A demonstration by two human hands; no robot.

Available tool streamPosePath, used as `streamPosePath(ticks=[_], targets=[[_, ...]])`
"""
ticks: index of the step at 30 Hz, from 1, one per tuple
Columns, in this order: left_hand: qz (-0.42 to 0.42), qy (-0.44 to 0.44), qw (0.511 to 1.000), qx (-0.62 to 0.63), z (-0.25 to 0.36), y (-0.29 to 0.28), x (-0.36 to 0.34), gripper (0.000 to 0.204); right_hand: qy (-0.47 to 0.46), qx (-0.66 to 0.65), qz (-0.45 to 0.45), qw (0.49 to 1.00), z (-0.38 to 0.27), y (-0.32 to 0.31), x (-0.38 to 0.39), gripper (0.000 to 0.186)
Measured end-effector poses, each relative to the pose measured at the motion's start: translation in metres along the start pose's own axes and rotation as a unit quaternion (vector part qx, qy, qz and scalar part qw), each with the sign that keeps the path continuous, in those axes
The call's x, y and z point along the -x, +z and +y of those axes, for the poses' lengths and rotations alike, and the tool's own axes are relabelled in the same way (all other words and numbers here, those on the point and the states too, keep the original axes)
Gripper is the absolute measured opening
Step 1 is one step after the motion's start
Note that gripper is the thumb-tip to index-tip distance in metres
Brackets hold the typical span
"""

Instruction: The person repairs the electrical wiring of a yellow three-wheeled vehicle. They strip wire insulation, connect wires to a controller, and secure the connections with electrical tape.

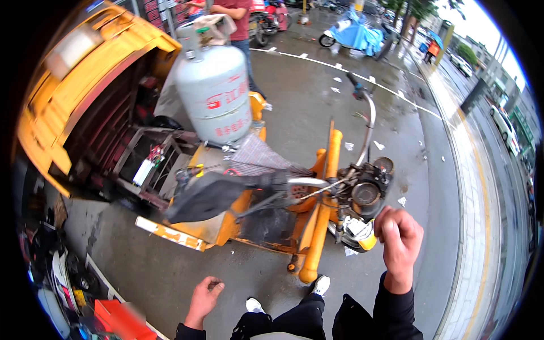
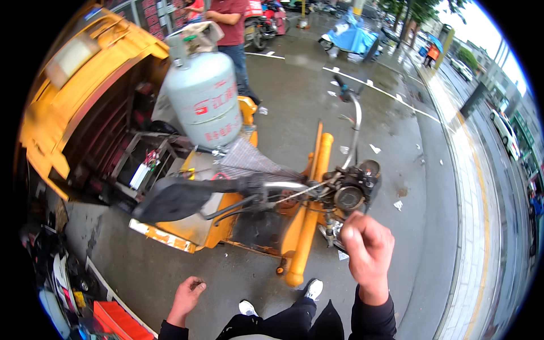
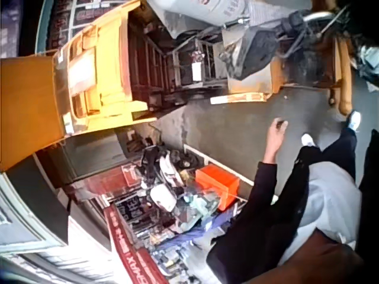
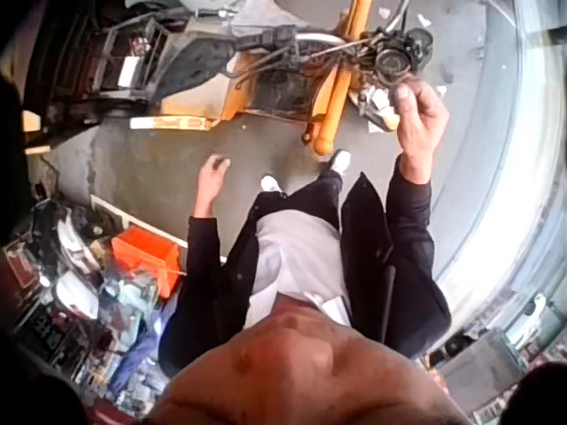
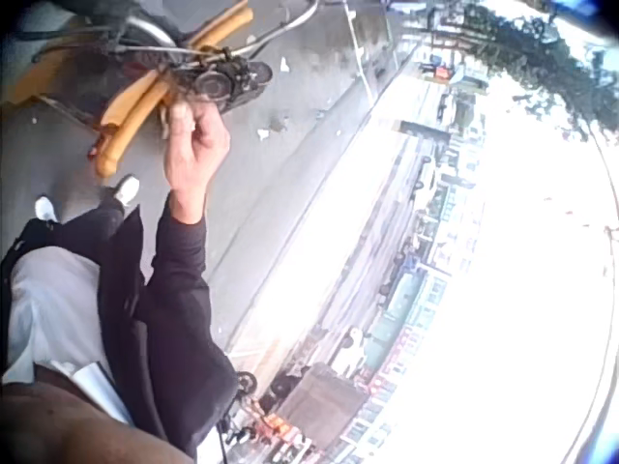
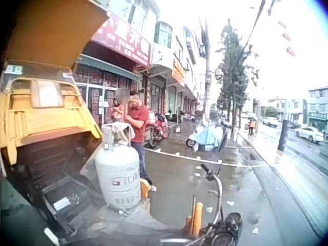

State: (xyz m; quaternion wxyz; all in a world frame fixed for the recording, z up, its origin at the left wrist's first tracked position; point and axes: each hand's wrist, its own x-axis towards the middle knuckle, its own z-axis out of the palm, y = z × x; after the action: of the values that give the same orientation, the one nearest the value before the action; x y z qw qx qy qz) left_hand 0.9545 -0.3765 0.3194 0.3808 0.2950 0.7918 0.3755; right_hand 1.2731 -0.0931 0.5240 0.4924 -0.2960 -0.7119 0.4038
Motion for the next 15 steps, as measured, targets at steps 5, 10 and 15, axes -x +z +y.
streamPosePath(ticks=[5, 10, 15], targets=[[0.111, -0.086, 0.951, 0.276, -0.058, -0.142, 0.013, 0.022, -0.002, -0.14, -0.416, 0.899, -0.061, 0.213, 0.05, 0.022], [0.354, 0.136, 0.901, 0.208, -0.021, -0.207, -0.031, 0.029, 0.428, -0.397, -0.314, 0.749, 0.006, 0.481, 0.104, 0.044], [0.388, 0.248, 0.882, -0.105, -0.047, -0.308, -0.082, 0.041, 0.464, -0.344, -0.42, 0.7, -0.05, 0.635, 0.099, 0.051]])
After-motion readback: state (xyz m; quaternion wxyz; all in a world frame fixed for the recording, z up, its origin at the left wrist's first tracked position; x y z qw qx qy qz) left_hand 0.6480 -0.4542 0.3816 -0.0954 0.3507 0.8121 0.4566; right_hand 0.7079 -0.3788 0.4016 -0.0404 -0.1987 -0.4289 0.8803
